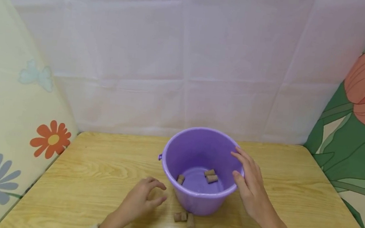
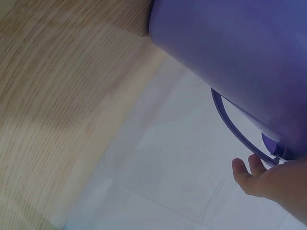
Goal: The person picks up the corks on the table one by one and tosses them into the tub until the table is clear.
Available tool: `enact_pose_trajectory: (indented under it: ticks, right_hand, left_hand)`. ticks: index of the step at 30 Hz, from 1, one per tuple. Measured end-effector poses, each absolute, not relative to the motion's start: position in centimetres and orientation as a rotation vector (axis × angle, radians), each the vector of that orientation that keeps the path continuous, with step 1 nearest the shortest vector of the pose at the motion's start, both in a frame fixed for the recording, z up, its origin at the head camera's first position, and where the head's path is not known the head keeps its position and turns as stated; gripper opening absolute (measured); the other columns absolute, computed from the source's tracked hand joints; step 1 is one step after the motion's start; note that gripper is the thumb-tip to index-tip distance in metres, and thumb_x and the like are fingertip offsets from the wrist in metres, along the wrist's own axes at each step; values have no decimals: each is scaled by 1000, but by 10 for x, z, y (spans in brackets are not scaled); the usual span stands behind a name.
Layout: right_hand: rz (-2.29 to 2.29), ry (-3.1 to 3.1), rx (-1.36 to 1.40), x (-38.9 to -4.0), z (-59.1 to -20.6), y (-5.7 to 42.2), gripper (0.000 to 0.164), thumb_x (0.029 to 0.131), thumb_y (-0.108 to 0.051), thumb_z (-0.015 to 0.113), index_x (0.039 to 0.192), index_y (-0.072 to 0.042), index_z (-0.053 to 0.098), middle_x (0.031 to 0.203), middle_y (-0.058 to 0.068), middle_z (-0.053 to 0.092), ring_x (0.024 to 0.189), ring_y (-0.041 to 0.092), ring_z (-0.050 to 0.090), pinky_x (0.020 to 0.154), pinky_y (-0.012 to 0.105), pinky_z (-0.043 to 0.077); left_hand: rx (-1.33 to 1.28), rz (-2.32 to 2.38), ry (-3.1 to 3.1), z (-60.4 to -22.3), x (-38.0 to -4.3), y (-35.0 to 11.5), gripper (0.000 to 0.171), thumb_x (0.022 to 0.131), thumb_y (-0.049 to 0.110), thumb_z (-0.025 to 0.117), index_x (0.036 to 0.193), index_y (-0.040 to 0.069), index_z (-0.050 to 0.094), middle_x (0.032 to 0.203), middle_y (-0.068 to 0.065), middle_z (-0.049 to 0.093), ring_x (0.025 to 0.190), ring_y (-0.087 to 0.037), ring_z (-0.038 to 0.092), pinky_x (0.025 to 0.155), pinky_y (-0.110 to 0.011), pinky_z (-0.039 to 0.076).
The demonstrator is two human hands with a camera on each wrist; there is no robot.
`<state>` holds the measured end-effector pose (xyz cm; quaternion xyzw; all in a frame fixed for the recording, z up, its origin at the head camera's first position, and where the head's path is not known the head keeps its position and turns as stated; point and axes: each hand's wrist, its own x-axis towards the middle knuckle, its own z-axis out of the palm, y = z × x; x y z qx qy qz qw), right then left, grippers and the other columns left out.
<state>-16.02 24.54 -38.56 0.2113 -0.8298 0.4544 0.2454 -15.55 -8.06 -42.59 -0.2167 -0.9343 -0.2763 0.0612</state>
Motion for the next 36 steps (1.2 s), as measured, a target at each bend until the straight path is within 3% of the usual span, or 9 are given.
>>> enact_pose_trajectory:
  ticks: [7, 18, 28, 36]
  right_hand:
    - [1250, -2279, 564, -160, -385, 245, 49, 95, 2, 43, 143, -7, 49, 155, 17, 38, 143, -1, 25, 113, 13, 13]
    - [1251, -2278, 564, -161, -385, 245, 49, 95, 2, 43, 142, -7, 49, 155, 17, 37, 143, -4, 24, 113, 12, 13]
    - [1259, -2288, 560, -159, -386, 245, 49, 96, 2, 43, 143, -8, 48, 156, 17, 36, 143, -4, 23, 113, 13, 12]
    - [1266, -2300, 552, -159, -386, 245, 49, 96, 1, 42, 144, -10, 48, 157, 14, 35, 143, -3, 22, 113, 13, 12]
  left_hand:
    - [-766, -768, -3072, -430, -147, -71, 31, 81, 45, 76, 102, 23, 75, 112, 2, 67, 102, -17, 58, 88, -39, 51]
    - [-855, -706, -3086, -430, -141, -60, 24, 76, 41, 80, 96, 28, 75, 109, 11, 61, 102, -10, 50, 91, -35, 46]
    - [-872, -652, -3041, -433, -141, -57, 19, 86, 50, 70, 87, 32, 75, 101, 14, 60, 94, -6, 49, 84, -30, 44]
    - [-751, -752, -3000, -425, -149, -69, 13, 84, 40, 73, 84, 27, 71, 105, 8, 65, 99, -14, 56, 88, -39, 49]
